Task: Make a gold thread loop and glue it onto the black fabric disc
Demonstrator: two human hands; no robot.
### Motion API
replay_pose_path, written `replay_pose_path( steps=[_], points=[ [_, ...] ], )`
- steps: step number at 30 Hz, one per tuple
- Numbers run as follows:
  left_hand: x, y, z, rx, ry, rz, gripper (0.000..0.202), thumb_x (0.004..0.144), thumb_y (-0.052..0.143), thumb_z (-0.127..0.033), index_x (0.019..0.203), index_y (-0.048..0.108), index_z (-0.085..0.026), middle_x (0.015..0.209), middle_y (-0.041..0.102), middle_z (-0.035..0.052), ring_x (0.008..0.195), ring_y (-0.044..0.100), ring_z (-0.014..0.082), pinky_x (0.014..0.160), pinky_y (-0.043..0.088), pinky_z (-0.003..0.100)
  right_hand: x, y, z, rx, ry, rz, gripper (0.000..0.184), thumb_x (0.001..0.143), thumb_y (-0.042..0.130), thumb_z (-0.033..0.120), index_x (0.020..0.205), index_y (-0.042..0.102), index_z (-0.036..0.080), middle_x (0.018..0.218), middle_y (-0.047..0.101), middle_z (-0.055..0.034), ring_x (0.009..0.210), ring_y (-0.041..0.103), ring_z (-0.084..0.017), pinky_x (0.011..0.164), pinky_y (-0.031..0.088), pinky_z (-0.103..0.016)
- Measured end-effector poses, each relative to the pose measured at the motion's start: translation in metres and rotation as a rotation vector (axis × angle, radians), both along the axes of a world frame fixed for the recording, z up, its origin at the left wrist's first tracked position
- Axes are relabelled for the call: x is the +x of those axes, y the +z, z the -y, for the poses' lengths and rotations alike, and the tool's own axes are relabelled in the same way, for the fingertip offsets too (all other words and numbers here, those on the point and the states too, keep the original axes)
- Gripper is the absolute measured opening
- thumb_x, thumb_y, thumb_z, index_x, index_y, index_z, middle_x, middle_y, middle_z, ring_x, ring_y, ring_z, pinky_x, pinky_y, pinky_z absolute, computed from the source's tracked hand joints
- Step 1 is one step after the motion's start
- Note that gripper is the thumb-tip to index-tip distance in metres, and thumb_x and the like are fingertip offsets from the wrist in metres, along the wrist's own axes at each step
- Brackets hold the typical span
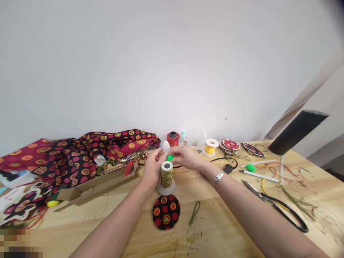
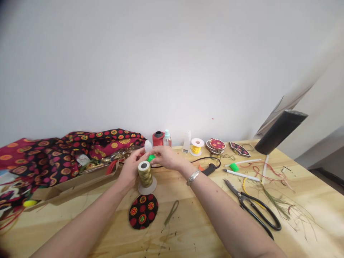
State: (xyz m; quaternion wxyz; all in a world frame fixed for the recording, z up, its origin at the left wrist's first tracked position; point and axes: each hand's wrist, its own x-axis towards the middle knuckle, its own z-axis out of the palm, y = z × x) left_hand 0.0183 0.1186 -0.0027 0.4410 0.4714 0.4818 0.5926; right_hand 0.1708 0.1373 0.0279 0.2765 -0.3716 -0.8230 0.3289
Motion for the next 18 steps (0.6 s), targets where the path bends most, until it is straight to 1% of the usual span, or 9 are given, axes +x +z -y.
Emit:
replay_pose_path(
  steps=[2,3,5,8,9,11,14,16,18],
  points=[
    [0.001,0.000,-0.003,-0.013,-0.062,-0.007,0.031,0.063,0.072,-0.031,0.089,0.067,-0.016,0.072,0.064,0.0020,0.063,0.058,0.0161,0.058,0.046,0.027,0.004,0.005,0.000,-0.008,0.008,0.043,0.020,0.074,0.062,0.013,0.092,0.068,0.015,0.083,0.065,-0.0019,0.075,0.056,-0.014,0.070,0.043,-0.024],
    [0.001,0.000,-0.004,-0.010,-0.094,-0.003,0.032,0.063,0.071,-0.031,0.091,0.067,-0.016,0.073,0.065,0.0024,0.065,0.059,0.0167,0.059,0.046,0.027,0.005,0.008,0.000,-0.011,0.014,0.066,0.019,0.073,0.062,0.012,0.091,0.069,0.015,0.081,0.064,-0.0012,0.072,0.056,-0.013,0.068,0.042,-0.023],
    [0.002,0.000,-0.006,0.005,-0.153,0.020,0.037,0.065,0.069,-0.031,0.099,0.064,-0.017,0.084,0.068,0.0051,0.074,0.062,0.0188,0.065,0.048,0.029,0.008,0.015,0.002,-0.012,0.034,0.108,0.020,0.072,0.062,0.010,0.089,0.070,0.017,0.079,0.064,-0.0002,0.070,0.055,-0.012,0.066,0.041,-0.022],
    [0.003,0.001,-0.007,0.026,-0.229,0.039,0.045,0.067,0.066,-0.031,0.111,0.059,-0.019,0.102,0.068,0.0082,0.087,0.063,0.0211,0.073,0.049,0.031,0.012,0.030,0.007,0.008,0.040,0.161,0.020,0.070,0.065,0.012,0.089,0.071,0.018,0.080,0.063,-0.0007,0.069,0.053,-0.012,0.064,0.039,-0.022],
    [0.002,0.002,-0.007,0.027,-0.247,0.031,0.046,0.067,0.066,-0.031,0.112,0.059,-0.019,0.103,0.068,0.0083,0.088,0.063,0.0216,0.073,0.049,0.031,0.014,0.036,0.008,0.042,0.016,0.174,0.018,0.071,0.066,0.014,0.088,0.071,0.018,0.080,0.063,-0.0013,0.069,0.053,-0.012,0.064,0.039,-0.022],
    [0.001,0.004,-0.006,0.027,-0.260,0.001,0.044,0.067,0.066,-0.030,0.109,0.062,-0.018,0.100,0.070,0.0077,0.084,0.063,0.0222,0.070,0.048,0.031,0.016,0.048,0.008,0.173,-0.082,0.178,0.014,0.074,0.064,0.017,0.086,0.070,0.018,0.081,0.062,-0.0023,0.070,0.052,-0.012,0.065,0.038,-0.023],
    [-0.001,0.004,-0.006,0.034,-0.241,-0.051,0.038,0.065,0.066,-0.028,0.101,0.067,-0.017,0.094,0.071,0.0061,0.076,0.061,0.0215,0.064,0.046,0.029,0.016,0.062,0.005,0.355,-0.201,0.128,0.017,0.078,0.056,0.014,0.091,0.068,0.017,0.085,0.061,-0.0029,0.074,0.053,-0.012,0.070,0.038,-0.023],
    [-0.002,0.003,-0.006,0.049,-0.228,-0.082,0.035,0.065,0.065,-0.027,0.098,0.068,-0.017,0.091,0.071,0.0047,0.074,0.060,0.0211,0.063,0.044,0.029,0.012,0.067,0.001,0.406,-0.195,0.149,0.022,0.079,0.053,0.011,0.095,0.067,0.017,0.088,0.059,-0.0037,0.077,0.053,-0.012,0.072,0.038,-0.024],
    [-0.002,0.003,-0.007,0.067,-0.224,-0.112,0.033,0.065,0.064,-0.026,0.096,0.069,-0.018,0.091,0.071,0.0038,0.075,0.059,0.0210,0.064,0.043,0.029,0.007,0.069,-0.002,0.431,-0.144,0.211,0.022,0.080,0.052,0.010,0.096,0.066,0.017,0.088,0.058,-0.0040,0.078,0.053,-0.013,0.072,0.038,-0.024]
  ],
)
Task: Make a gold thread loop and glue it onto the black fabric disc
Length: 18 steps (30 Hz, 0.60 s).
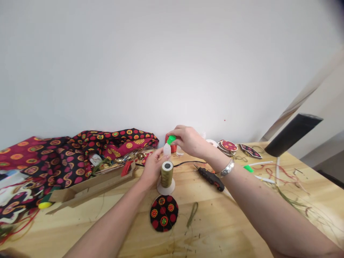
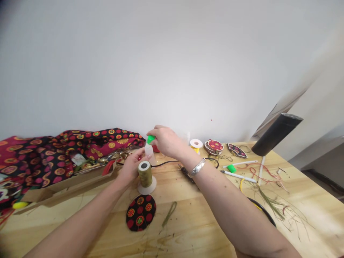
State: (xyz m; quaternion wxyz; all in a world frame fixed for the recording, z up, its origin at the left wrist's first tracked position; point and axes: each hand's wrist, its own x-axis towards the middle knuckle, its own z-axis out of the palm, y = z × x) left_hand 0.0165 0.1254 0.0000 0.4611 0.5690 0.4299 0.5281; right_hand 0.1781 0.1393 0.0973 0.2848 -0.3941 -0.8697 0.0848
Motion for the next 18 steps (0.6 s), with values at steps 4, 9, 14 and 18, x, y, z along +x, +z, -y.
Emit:
replay_pose_path(
  steps=[4,9,14,18],
  points=[
    [0.001,0.001,0.001,0.036,-0.013,-0.039,0.029,0.068,0.061,-0.028,0.095,0.069,-0.020,0.092,0.070,0.0026,0.076,0.057,0.0210,0.066,0.042,0.029,-0.010,0.002,-0.006,0.005,0.050,0.176,0.018,0.081,0.050,0.010,0.088,0.065,0.015,0.088,0.057,-0.0048,0.075,0.052,-0.013,0.069,0.037,-0.024],
    [0.000,0.001,0.000,0.056,-0.013,-0.083,0.022,0.068,0.060,-0.029,0.086,0.068,-0.020,0.075,0.066,-0.0001,0.067,0.054,0.0188,0.061,0.041,0.027,-0.016,0.006,-0.011,0.002,0.074,0.412,0.016,0.079,0.051,0.005,0.083,0.064,0.013,0.082,0.060,-0.0048,0.072,0.052,-0.012,0.067,0.037,-0.021],
    [-0.002,0.000,0.000,0.061,0.013,-0.129,0.012,0.069,0.058,-0.029,0.074,0.064,-0.020,0.063,0.056,-0.0029,0.060,0.048,0.0162,0.056,0.037,0.026,-0.024,0.016,-0.003,-0.006,0.060,0.548,0.015,0.079,0.051,0.004,0.084,0.064,0.010,0.085,0.064,-0.0105,0.076,0.056,-0.017,0.068,0.039,-0.026],
    [-0.002,0.001,-0.001,0.072,0.030,-0.173,0.010,0.069,0.058,-0.028,0.065,0.059,-0.020,0.060,0.053,-0.0034,0.059,0.045,0.0157,0.056,0.035,0.026,-0.034,0.027,-0.001,-0.025,0.037,0.682,0.016,0.078,0.050,0.002,0.080,0.065,0.008,0.082,0.066,-0.0137,0.075,0.060,-0.020,0.065,0.040,-0.028]
  ],
)
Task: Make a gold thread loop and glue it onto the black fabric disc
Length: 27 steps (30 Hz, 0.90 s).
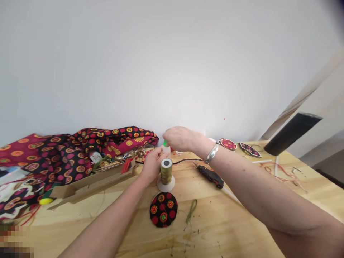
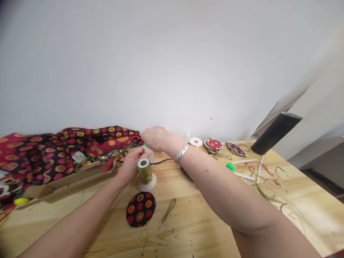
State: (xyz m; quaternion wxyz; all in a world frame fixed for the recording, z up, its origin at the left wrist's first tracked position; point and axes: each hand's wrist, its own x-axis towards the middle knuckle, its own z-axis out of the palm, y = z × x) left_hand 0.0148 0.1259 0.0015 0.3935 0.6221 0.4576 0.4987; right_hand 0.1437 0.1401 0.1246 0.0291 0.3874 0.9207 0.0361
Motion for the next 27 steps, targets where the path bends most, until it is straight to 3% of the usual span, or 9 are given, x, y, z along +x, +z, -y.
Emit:
replay_pose_path(
  steps=[6,12,17,21,24,27],
  points=[
    [-0.001,0.005,0.000,0.022,0.000,-0.052,0.010,0.067,0.058,-0.027,0.059,0.058,-0.020,0.058,0.052,-0.0031,0.058,0.044,0.0160,0.056,0.034,0.027,-0.003,0.009,0.000,-0.007,0.053,0.089,0.018,0.080,0.049,0.003,0.082,0.066,0.008,0.088,0.066,-0.0132,0.080,0.060,-0.019,0.068,0.041,-0.028],
    [-0.005,0.007,-0.003,0.034,-0.037,-0.067,0.012,0.065,0.060,-0.027,0.056,0.057,-0.020,0.056,0.051,-0.0036,0.055,0.043,0.0145,0.055,0.034,0.026,-0.006,0.003,-0.002,-0.020,0.085,0.105,0.018,0.081,0.050,0.002,0.085,0.066,0.008,0.091,0.066,-0.0134,0.087,0.060,-0.020,0.074,0.041,-0.029],
    [-0.005,0.008,-0.003,-0.001,-0.058,-0.057,0.011,0.065,0.060,-0.029,0.064,0.063,-0.018,0.053,0.050,-0.0047,0.051,0.042,0.0131,0.051,0.033,0.025,-0.003,0.002,-0.006,-0.044,-0.055,0.074,0.018,0.082,0.055,0.014,0.096,0.063,0.006,0.088,0.066,-0.0172,0.076,0.062,-0.024,0.063,0.041,-0.030],
    [-0.002,0.006,0.000,-0.025,-0.053,-0.021,0.014,0.064,0.062,-0.027,0.073,0.068,-0.018,0.052,0.053,-0.0048,0.050,0.045,0.0133,0.051,0.035,0.025,0.013,0.000,0.027,0.049,-0.217,-0.020,0.031,0.089,0.049,0.032,0.101,0.059,0.005,0.084,0.063,-0.0199,0.077,0.061,-0.026,0.061,0.039,-0.031],
    [0.000,0.007,0.002,-0.039,-0.031,0.014,0.016,0.064,0.064,-0.029,0.074,0.069,-0.017,0.053,0.057,-0.0036,0.051,0.049,0.0141,0.051,0.038,0.024,0.020,-0.029,0.079,0.095,-0.272,-0.161,0.027,0.090,0.045,0.031,0.080,0.062,0.014,0.066,0.061,-0.0116,0.060,0.058,-0.020,0.055,0.036,-0.030],
    [0.000,0.011,-0.006,-0.038,0.025,0.044,0.023,0.065,0.064,-0.032,0.080,0.069,-0.016,0.057,0.062,-0.0019,0.052,0.052,0.0150,0.051,0.040,0.025,0.015,-0.082,0.132,-0.008,-0.113,-0.207,0.028,0.088,0.046,0.033,0.068,0.060,0.019,0.057,0.059,-0.0067,0.048,0.053,-0.018,0.046,0.030,-0.030]
  ],
)
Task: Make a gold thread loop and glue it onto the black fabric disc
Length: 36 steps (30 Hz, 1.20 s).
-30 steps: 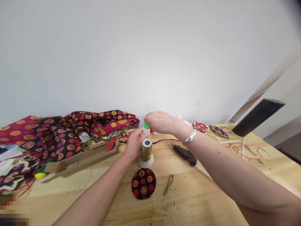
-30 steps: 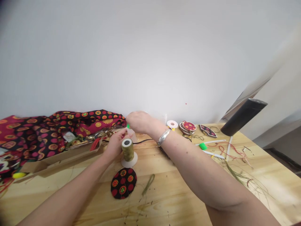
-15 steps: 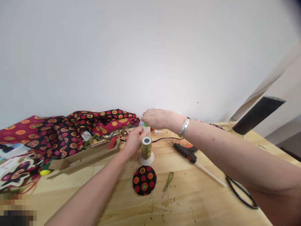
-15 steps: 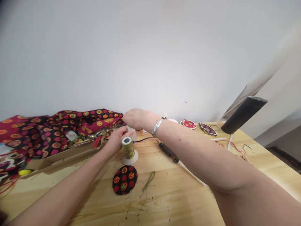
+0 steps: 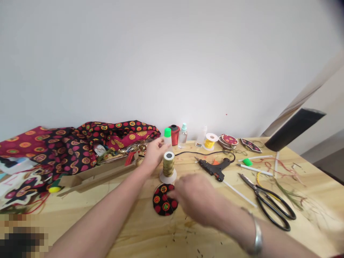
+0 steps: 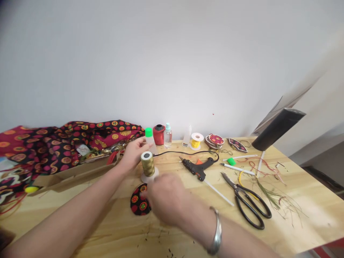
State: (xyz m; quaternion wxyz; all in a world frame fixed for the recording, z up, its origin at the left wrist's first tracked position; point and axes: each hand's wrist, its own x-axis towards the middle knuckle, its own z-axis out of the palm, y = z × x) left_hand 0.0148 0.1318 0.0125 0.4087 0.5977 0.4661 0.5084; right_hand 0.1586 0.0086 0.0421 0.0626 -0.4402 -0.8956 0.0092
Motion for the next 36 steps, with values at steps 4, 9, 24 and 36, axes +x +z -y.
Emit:
replay_pose_path(
  steps=[4,9,24,36],
  points=[
    [-0.001,0.007,-0.026,0.053,0.123,0.006,0.022,0.062,0.067,-0.031,0.078,0.068,-0.016,0.066,0.067,0.0004,0.059,0.056,0.0159,0.057,0.043,0.026,-0.010,-0.057,0.034,0.028,0.109,-0.100,0.018,0.087,0.048,0.026,0.072,0.057,0.022,0.063,0.063,-0.0024,0.052,0.055,-0.018,0.046,0.033,-0.031],
    [-0.002,0.008,-0.054,0.080,0.217,-0.026,0.022,0.063,0.067,-0.032,0.076,0.068,-0.015,0.066,0.067,0.0018,0.060,0.056,0.0161,0.059,0.043,0.026,-0.011,-0.060,0.032,0.153,0.058,-0.194,0.016,0.087,0.049,0.030,0.077,0.055,0.020,0.072,0.062,-0.0034,0.064,0.055,-0.020,0.055,0.041,-0.034],
    [0.003,-0.011,-0.065,0.052,0.278,-0.165,0.019,0.063,0.064,-0.028,0.077,0.068,-0.015,0.070,0.070,0.0020,0.068,0.060,0.0189,0.063,0.044,0.026,-0.012,-0.063,0.025,0.204,0.232,-0.230,0.015,0.088,0.049,0.023,0.076,0.053,0.017,0.076,0.058,-0.0020,0.068,0.047,-0.015,0.063,0.036,-0.029],
    [0.005,-0.001,-0.051,0.062,0.255,-0.248,0.029,0.066,0.061,-0.016,0.095,0.066,-0.017,0.095,0.073,0.0053,0.085,0.065,0.0208,0.079,0.047,0.030,-0.011,-0.071,0.025,0.205,0.166,-0.232,0.019,0.088,0.048,0.027,0.072,0.052,0.018,0.075,0.058,-0.0031,0.067,0.047,-0.016,0.060,0.034,-0.030]
  ],
)
